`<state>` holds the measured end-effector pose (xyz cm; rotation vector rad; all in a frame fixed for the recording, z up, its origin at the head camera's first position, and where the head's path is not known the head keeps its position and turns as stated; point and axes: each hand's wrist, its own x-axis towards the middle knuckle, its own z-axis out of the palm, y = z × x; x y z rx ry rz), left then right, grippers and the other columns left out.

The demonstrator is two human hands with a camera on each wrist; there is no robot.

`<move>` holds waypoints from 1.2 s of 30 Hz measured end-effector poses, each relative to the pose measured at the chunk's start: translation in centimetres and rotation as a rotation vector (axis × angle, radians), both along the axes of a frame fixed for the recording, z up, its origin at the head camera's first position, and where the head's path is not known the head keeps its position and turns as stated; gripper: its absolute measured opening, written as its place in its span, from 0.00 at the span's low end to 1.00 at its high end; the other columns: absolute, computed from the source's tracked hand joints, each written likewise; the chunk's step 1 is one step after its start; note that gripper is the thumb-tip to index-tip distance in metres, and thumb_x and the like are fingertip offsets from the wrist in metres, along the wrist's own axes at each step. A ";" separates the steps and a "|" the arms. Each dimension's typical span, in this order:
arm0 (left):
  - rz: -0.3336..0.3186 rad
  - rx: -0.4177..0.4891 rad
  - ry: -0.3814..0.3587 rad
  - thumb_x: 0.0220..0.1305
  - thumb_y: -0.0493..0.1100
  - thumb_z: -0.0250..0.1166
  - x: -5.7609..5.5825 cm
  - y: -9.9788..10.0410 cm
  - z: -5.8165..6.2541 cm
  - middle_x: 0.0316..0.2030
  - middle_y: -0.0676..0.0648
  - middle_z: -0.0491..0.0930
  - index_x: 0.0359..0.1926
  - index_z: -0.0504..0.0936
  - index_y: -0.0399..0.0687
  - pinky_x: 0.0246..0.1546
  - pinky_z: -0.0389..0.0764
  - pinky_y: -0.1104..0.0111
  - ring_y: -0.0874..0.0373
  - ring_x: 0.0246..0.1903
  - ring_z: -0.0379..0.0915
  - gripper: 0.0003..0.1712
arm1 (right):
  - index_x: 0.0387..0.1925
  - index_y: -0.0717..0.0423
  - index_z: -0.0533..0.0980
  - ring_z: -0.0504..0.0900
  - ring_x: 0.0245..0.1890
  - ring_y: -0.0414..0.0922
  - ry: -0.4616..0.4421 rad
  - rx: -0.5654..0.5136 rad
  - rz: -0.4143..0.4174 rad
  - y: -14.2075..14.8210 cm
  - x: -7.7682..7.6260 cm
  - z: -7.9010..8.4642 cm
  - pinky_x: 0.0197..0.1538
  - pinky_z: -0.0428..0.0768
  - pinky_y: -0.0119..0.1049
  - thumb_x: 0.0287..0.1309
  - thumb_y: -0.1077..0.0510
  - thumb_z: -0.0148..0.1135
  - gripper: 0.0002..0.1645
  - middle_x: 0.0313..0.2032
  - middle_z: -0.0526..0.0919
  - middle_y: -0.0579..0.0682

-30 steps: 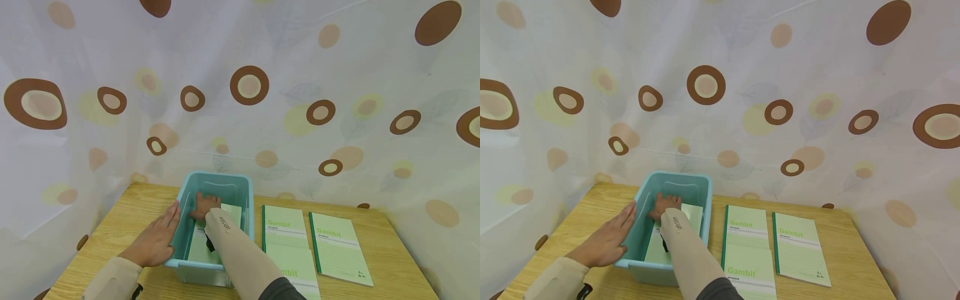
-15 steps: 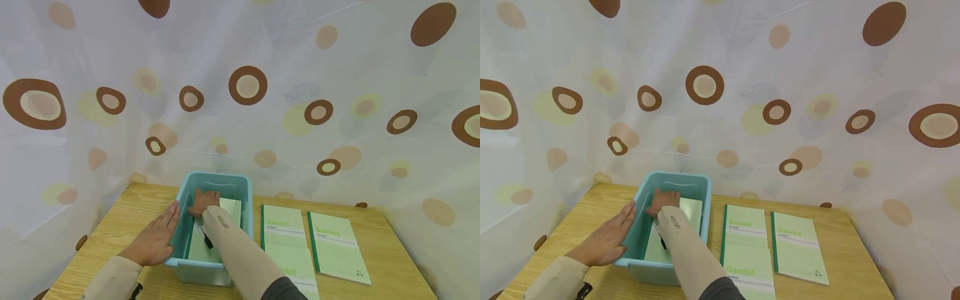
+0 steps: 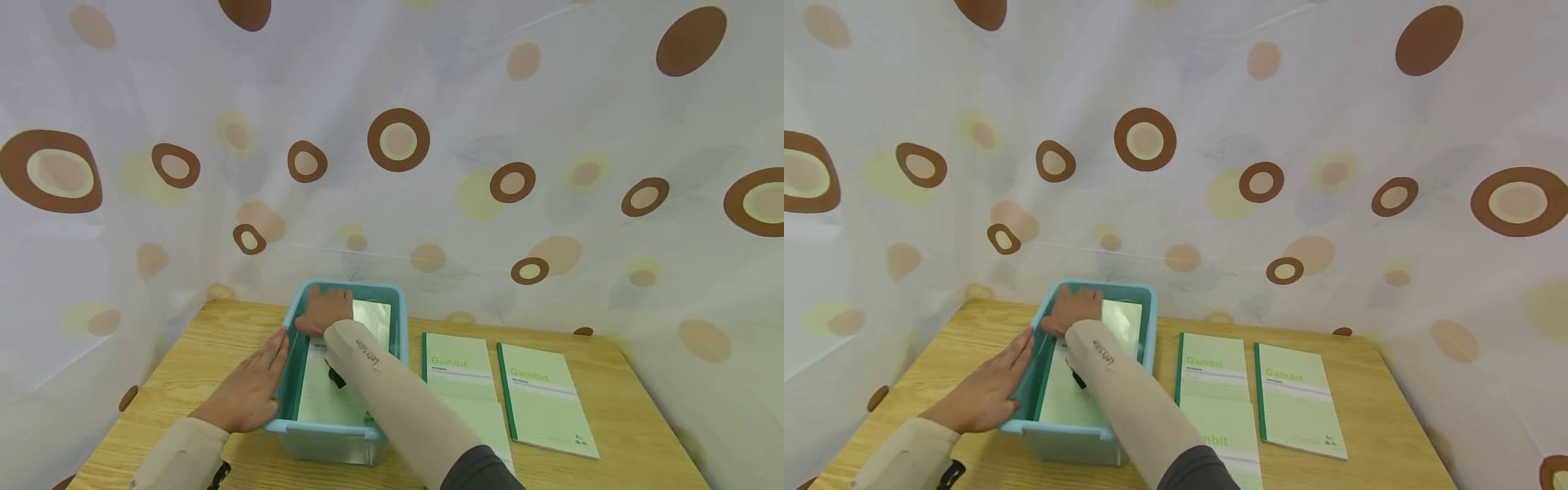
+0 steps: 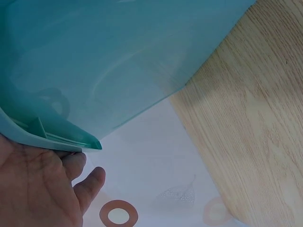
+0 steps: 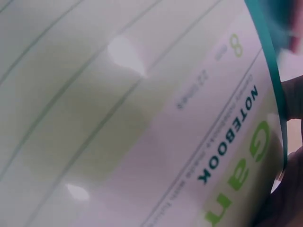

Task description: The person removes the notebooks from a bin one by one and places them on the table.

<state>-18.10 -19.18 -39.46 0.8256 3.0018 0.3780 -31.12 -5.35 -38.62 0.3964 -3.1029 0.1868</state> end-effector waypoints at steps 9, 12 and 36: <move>0.008 0.013 0.004 0.52 0.34 0.51 0.1 0.1 0.1 0.72 0.28 0.42 0.70 0.50 0.21 0.64 0.57 0.43 0.34 0.71 0.44 0.43 | 0.54 0.50 0.67 0.76 0.48 0.52 0.043 -0.037 0.064 1.6 1.0 7.0 0.60 0.66 0.50 0.57 0.47 0.50 0.24 0.44 0.79 0.52; 0.007 0.015 0.013 0.52 0.34 0.51 0.1 0.1 0.0 0.72 0.28 0.43 0.69 0.50 0.21 0.64 0.58 0.44 0.34 0.70 0.44 0.43 | 0.53 0.52 0.67 0.76 0.44 0.52 0.055 -0.052 0.091 2.6 1.6 9.4 0.57 0.66 0.50 0.58 0.47 0.49 0.24 0.41 0.78 0.52; -0.023 0.020 0.059 0.50 0.35 0.53 0.0 0.0 -0.5 0.71 0.26 0.46 0.68 0.51 0.19 0.62 0.60 0.43 0.33 0.69 0.46 0.44 | 0.40 0.55 0.63 0.67 0.31 0.50 0.109 -0.189 0.111 15.2 6.6 17.9 0.43 0.59 0.46 0.54 0.53 0.51 0.14 0.27 0.69 0.53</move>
